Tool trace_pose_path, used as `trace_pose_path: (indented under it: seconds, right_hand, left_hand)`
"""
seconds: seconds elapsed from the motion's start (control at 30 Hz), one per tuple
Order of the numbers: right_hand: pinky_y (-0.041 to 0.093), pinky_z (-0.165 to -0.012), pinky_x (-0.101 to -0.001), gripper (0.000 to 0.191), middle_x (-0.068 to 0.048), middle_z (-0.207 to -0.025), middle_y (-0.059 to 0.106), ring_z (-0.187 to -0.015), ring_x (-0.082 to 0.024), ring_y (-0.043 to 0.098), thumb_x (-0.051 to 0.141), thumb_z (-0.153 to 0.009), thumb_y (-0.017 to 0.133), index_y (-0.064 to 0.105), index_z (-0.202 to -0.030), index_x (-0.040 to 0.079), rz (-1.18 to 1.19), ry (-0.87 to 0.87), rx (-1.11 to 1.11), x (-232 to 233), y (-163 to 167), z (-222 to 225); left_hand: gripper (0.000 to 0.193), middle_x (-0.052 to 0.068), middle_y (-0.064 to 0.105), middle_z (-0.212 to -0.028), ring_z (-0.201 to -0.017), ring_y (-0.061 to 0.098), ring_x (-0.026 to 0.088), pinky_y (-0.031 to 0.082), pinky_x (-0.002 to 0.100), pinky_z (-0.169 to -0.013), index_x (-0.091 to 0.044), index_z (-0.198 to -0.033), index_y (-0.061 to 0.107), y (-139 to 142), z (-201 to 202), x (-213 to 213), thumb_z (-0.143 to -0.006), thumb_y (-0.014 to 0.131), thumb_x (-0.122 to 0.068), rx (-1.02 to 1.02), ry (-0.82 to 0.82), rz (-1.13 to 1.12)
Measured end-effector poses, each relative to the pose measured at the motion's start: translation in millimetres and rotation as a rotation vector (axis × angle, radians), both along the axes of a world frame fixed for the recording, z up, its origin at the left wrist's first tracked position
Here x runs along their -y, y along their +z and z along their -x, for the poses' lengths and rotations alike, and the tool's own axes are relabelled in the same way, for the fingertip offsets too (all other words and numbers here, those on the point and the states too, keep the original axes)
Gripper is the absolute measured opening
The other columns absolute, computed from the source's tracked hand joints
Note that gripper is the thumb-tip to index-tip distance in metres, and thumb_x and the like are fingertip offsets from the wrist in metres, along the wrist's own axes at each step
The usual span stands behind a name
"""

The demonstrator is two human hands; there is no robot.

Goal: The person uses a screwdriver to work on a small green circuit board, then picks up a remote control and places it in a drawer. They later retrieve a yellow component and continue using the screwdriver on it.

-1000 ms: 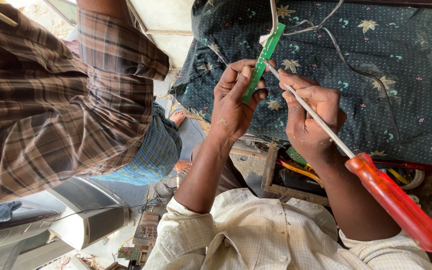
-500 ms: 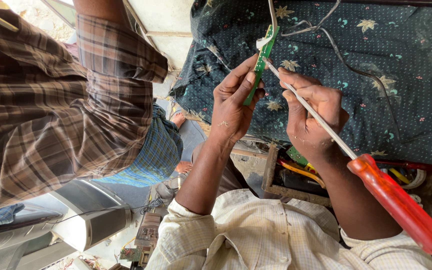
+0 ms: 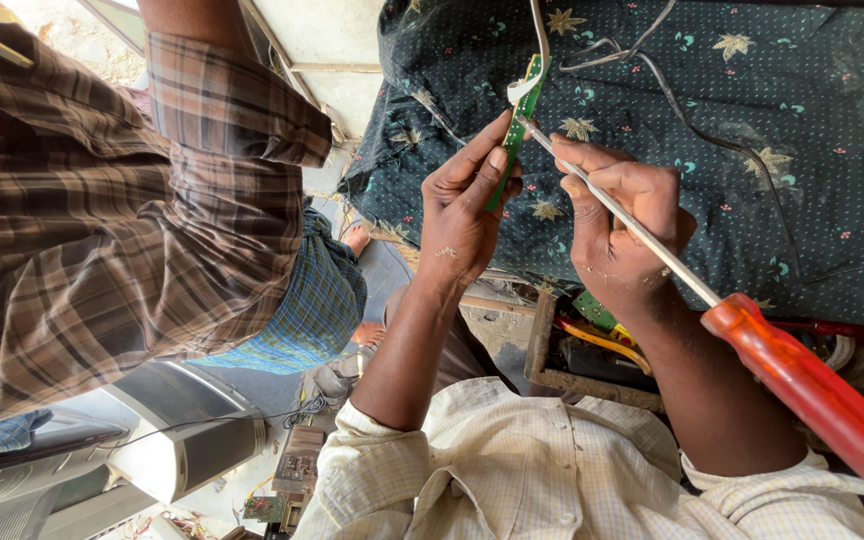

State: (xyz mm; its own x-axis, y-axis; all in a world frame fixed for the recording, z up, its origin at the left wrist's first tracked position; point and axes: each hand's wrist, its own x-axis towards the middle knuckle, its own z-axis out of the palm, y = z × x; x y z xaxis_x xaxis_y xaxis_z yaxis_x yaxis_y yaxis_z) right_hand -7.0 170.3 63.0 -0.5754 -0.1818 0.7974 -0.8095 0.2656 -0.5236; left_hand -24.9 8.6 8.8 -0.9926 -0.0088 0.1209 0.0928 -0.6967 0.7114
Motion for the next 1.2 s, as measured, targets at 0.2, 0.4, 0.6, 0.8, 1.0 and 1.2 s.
trace_pose_path:
  seconds: [0.2,0.4,0.6,0.8,1.0,1.2]
  right_hand:
    - [0.067,-0.092,-0.0334,0.022,-0.033,-0.126,0.069,-0.113,-0.032,0.075,-0.008,-0.112,0.058,0.037,-0.115,-0.003,0.034,-0.003,0.048,-3.7,2.1,-1.1]
    - [0.068,-0.096,-0.0344,0.022,-0.033,-0.125,0.068,-0.115,-0.032,0.074,-0.012,-0.113,0.056,0.036,-0.117,-0.004,0.109,0.014,0.064,-2.0,1.6,1.0]
    - [0.066,-0.097,-0.0343,0.022,-0.034,-0.129,0.066,-0.118,-0.033,0.073,-0.012,-0.112,0.055,0.035,-0.117,-0.005,0.082,0.034,0.088,-4.4,0.2,0.5]
    - [0.068,-0.095,-0.0358,0.02,-0.033,-0.123,0.068,-0.114,-0.033,0.074,-0.011,-0.113,0.055,0.036,-0.116,-0.004,0.164,0.051,0.049,-4.5,-5.6,11.2]
    - [0.066,-0.097,-0.0375,0.02,-0.034,-0.121,0.067,-0.116,-0.034,0.073,-0.008,-0.115,0.054,0.036,-0.119,-0.004,0.203,0.062,0.063,-5.8,-9.6,12.3]
    - [0.069,-0.096,-0.0376,0.021,-0.035,-0.123,0.067,-0.115,-0.034,0.074,-0.009,-0.113,0.055,0.035,-0.117,-0.004,0.118,0.038,0.035,-6.7,-7.2,12.5]
  left_hand:
    - [0.037,0.004,0.072,-0.115,-0.096,0.061,0.012,0.053,0.03,-0.084,-0.007,-0.143,0.066,-3.5,1.1,-1.1,-0.107,0.067,-0.01,-0.052,0.047,0.122]
    - [0.036,0.003,0.071,-0.117,-0.098,0.061,0.011,0.052,0.029,-0.085,-0.006,-0.142,0.066,-5.6,1.7,-3.1,-0.107,0.067,-0.009,-0.075,0.057,0.145]
    - [0.036,0.004,0.072,-0.115,-0.096,0.059,0.011,0.05,0.029,-0.084,-0.006,-0.144,0.066,-6.8,4.1,-4.5,-0.108,0.067,-0.009,-0.12,0.06,0.104]
    - [0.034,0.003,0.069,-0.122,-0.094,0.055,0.011,0.048,0.028,-0.082,-0.006,-0.144,0.065,-5.1,3.1,-5.6,-0.11,0.066,-0.009,-0.18,0.082,0.179]
    - [0.034,0.003,0.069,-0.126,-0.096,0.056,0.011,0.051,0.03,-0.085,-0.008,-0.144,0.065,-6.0,5.1,-7.2,-0.11,0.065,-0.011,-0.196,0.09,0.218]
    - [0.034,0.004,0.07,-0.123,-0.095,0.057,0.011,0.052,0.031,-0.083,-0.008,-0.144,0.065,-8.4,7.1,-8.3,-0.11,0.065,-0.01,-0.169,0.105,0.195]
